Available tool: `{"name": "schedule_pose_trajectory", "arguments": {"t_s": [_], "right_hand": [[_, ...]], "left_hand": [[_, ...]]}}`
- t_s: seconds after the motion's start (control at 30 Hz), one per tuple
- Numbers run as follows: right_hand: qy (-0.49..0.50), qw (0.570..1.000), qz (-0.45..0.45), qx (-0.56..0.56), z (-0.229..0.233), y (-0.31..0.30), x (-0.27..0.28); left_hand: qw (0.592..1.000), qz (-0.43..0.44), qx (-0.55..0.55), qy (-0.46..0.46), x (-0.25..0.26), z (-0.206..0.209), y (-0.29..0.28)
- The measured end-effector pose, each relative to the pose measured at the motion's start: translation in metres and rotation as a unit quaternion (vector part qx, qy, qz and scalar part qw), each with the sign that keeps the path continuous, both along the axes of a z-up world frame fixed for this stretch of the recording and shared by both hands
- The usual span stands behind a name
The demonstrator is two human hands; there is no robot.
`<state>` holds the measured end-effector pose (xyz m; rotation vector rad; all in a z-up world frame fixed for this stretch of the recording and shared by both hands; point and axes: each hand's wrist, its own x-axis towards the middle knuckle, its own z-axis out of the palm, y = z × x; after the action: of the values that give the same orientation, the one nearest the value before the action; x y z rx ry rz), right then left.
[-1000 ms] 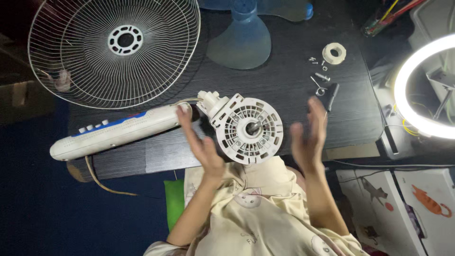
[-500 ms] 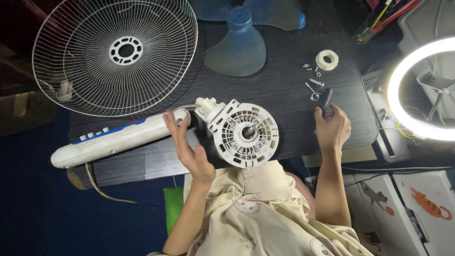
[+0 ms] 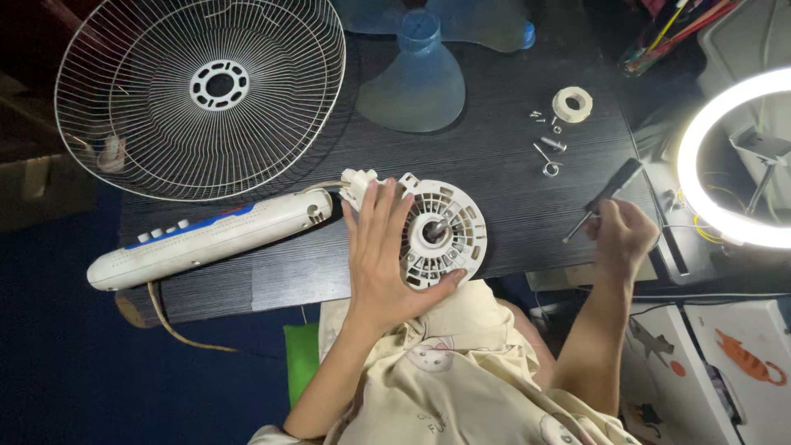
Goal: The person disassembles a standing electric fan on a table. They use a screwdriver to remove screws from the fan neck, detach the fan head, remove the fan blades, and then unscrew the motor housing from the base.
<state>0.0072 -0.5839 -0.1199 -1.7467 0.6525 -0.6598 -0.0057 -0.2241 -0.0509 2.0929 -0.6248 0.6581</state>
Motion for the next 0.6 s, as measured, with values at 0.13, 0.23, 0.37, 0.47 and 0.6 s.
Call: {"name": "schedule_pose_trajectory", "arguments": {"t_s": [0.13, 0.23, 0.37, 0.47, 0.6], "right_hand": [[-0.135, 0.985, 0.069, 0.08, 0.026, 0.015, -0.016], [-0.189, 0.963, 0.138, 0.134, 0.043, 0.031, -0.027], [-0.21, 0.941, 0.207, 0.168, 0.054, 0.054, -0.029], [-0.228, 0.922, 0.251, 0.184, 0.056, 0.068, -0.03], [-0.267, 0.906, 0.302, 0.124, 0.057, 0.08, -0.037]], "left_hand": [[1.0, -0.01, 0.023, 0.019, -0.002, 0.009, 0.002], [0.999, -0.016, 0.042, 0.018, -0.004, 0.014, 0.006], [0.998, -0.025, 0.05, 0.013, -0.002, 0.016, 0.007], [0.998, -0.027, 0.058, 0.016, -0.002, 0.016, 0.009], [0.998, -0.032, 0.051, 0.03, -0.003, 0.012, 0.009]]}}
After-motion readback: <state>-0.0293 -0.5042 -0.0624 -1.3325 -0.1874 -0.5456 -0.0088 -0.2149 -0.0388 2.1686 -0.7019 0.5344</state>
